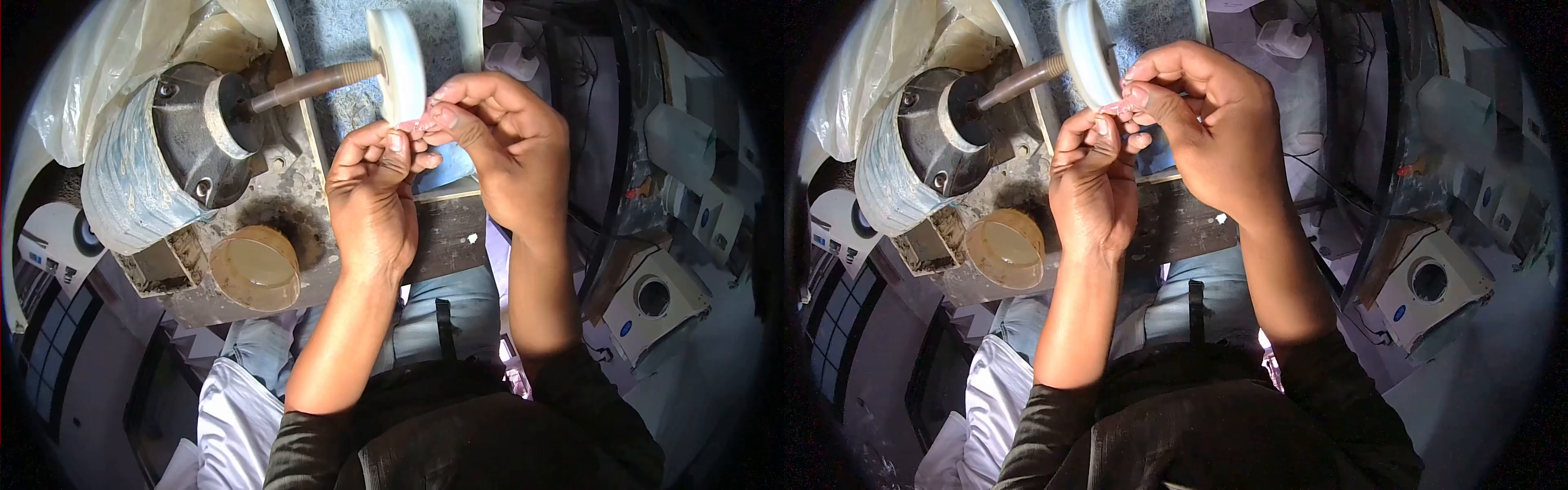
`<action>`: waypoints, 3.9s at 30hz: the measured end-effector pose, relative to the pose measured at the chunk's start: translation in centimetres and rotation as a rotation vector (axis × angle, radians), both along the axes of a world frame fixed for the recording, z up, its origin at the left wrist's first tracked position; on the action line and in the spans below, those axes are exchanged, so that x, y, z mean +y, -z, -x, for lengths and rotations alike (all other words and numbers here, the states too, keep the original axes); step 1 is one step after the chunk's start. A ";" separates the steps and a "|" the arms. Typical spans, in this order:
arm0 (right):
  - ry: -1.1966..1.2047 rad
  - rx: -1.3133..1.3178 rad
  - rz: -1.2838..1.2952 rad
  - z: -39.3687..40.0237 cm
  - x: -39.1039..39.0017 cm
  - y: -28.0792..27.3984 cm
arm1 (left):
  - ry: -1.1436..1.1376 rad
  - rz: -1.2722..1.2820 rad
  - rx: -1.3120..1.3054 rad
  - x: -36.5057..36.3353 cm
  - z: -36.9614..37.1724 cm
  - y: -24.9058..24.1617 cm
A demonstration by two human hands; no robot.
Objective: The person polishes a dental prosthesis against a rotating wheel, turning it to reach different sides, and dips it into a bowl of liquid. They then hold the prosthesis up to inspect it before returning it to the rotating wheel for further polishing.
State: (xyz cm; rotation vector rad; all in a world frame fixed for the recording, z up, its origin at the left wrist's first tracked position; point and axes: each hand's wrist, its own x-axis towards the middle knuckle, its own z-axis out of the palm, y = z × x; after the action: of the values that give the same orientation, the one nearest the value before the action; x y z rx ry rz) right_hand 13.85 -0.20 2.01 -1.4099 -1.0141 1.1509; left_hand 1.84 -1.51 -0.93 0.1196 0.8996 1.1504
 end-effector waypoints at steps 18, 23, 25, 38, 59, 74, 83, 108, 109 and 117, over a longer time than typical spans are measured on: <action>0.166 0.224 0.076 0.7 -1.6 0.2 | 0.017 0.015 0.035 0.5 -0.3 0.5; 0.214 0.313 0.156 0.4 -1.7 0.4 | 0.020 0.007 0.074 0.5 -0.3 0.2; 0.225 0.434 0.194 0.3 -1.9 0.5 | 0.011 -0.015 0.094 0.5 -0.3 0.2; 0.251 0.559 0.185 0.8 -3.0 1.5 | -0.041 -0.044 0.128 0.3 -0.5 0.5; 0.277 0.458 0.113 1.3 -3.6 2.0 | -0.026 -0.065 0.212 0.1 -0.6 1.0; 0.096 0.159 0.245 0.1 1.1 0.3 | -0.038 0.017 0.056 0.3 0.0 1.3; 0.059 0.006 0.119 0.3 0.8 -0.1 | -0.022 -0.026 0.121 0.2 0.2 1.0; 0.069 -0.095 -0.052 0.1 0.3 0.1 | 0.018 -0.189 0.377 0.1 0.5 1.0; 0.068 -0.088 -0.058 0.1 0.2 0.1 | 0.022 -0.178 0.381 0.1 0.4 1.0; 0.081 -0.074 -0.050 0.3 -0.2 -0.1 | 0.056 -0.151 0.378 0.2 0.3 1.1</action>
State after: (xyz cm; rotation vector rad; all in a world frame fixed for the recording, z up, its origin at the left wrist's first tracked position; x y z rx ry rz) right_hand 13.52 -0.45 2.07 -1.4491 -1.0209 1.0144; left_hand 1.52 -1.31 -1.99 0.4958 1.1323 1.1628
